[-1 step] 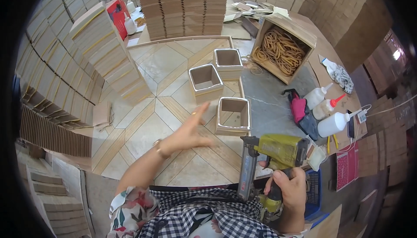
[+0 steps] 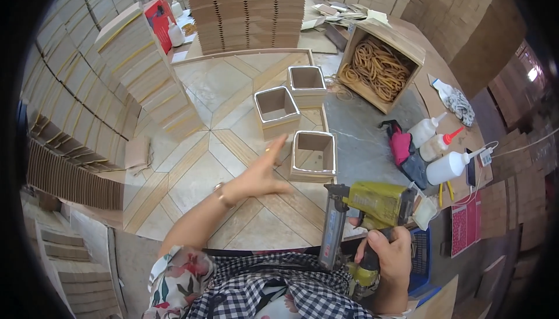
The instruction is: Assembling small wooden boxes by applying glue to the edges and securing them with a pneumatic staple gun.
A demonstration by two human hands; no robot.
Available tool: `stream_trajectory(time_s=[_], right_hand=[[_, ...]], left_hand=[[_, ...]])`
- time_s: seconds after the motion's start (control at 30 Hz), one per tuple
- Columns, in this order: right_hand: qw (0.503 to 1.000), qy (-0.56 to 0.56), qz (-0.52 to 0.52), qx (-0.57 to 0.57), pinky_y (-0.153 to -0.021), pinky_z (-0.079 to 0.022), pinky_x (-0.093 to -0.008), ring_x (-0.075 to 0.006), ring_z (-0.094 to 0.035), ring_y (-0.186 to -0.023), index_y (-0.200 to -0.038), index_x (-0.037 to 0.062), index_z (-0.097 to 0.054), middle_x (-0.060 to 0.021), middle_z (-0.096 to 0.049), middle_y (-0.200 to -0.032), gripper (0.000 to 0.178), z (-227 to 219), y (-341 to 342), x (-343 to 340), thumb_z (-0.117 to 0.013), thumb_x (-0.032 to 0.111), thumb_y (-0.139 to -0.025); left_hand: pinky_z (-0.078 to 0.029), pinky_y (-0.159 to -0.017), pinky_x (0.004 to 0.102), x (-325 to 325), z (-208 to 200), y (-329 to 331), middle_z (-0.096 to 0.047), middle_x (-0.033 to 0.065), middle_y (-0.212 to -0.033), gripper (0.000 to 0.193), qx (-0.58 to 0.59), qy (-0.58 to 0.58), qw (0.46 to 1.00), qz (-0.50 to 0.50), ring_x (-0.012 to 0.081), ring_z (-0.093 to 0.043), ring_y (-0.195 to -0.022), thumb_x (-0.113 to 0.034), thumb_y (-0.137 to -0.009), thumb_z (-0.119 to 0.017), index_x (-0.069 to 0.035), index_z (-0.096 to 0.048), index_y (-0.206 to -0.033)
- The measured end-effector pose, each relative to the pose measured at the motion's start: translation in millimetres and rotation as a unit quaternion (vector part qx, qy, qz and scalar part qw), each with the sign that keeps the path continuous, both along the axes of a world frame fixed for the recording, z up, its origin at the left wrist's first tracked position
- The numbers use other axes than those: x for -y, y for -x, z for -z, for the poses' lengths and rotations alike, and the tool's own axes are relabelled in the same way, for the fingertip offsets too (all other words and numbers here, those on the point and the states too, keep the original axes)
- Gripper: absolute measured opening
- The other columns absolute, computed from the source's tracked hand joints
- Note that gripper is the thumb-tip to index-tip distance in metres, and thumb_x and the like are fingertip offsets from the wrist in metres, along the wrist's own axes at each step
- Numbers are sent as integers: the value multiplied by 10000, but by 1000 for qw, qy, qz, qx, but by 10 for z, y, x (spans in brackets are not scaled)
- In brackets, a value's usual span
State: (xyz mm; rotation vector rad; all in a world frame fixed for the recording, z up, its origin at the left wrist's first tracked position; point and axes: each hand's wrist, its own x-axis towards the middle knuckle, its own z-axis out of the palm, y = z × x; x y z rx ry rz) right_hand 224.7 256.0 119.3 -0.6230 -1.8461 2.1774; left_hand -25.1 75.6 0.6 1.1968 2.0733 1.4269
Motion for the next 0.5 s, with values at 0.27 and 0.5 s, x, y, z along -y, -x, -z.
stream_trajectory(time_s=[0.27,0.5], right_hand=[[996,-73,6,-51,-394,-481,-266,-172,-560,-458,-1173,-102,-410,-279,-615,-1060,429,38,-167,28,-533,212,-906],[990,-115,-33,72,-465,-459,-269,-182,-557,-493,-1081,-79,-525,-138,-594,-635,366,-154,111,122,-553,246,-915]], left_hand=[[-365,-1043,405,196,59,-34,-376,197,-1348,1075,-16,-51,998,20,334,-386,-1244,-241,-563,-878,-20,-248,-1405],[-284,-1113,412,1665,-276,-260,-307,215,-1428,1173,-9,115,993,2,333,-296,-1338,-323,-578,-868,-10,-156,-1455]])
